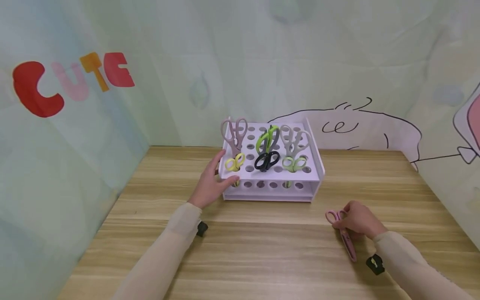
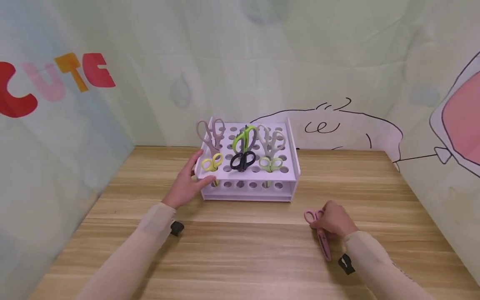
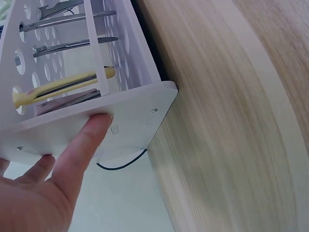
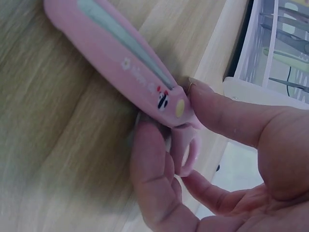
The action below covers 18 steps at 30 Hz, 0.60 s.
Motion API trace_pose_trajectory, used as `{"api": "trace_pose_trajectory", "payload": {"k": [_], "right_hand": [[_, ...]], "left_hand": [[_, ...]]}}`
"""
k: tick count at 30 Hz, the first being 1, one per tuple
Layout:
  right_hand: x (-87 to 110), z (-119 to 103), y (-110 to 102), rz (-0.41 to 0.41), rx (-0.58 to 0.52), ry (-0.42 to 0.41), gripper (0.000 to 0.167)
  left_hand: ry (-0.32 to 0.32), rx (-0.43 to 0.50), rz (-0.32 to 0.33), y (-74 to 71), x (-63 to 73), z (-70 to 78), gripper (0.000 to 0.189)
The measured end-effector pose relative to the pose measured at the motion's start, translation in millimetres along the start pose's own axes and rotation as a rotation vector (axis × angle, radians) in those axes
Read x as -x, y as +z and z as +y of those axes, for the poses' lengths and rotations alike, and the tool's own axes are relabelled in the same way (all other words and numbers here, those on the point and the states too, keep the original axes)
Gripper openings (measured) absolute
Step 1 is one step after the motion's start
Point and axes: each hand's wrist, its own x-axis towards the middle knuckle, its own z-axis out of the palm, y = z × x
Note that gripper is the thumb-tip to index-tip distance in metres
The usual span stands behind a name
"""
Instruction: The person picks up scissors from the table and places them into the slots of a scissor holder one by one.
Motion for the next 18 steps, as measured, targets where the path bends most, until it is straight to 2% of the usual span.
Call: {"api": "trace_pose_trajectory", "payload": {"k": [5, 12, 18], "right_hand": [[1.1, -0.2, 3.3, -0.004, -0.098, 0.029, 0.054], [2.6, -2.7, 5.7, 0.003, -0.17, 0.029, 0.06], [7.1, -3.9, 10.5, -0.024, -0.248, 0.005, 0.045]], "left_hand": [[-0.002, 0.003, 0.0, -0.5, 0.7, -0.8, 0.089], [0.007, -0.001, -0.001, -0.4, 0.2, -0.7, 0.089], [-0.003, 0.004, -0.003, -0.1, 1.2, 0.6, 0.089]]}}
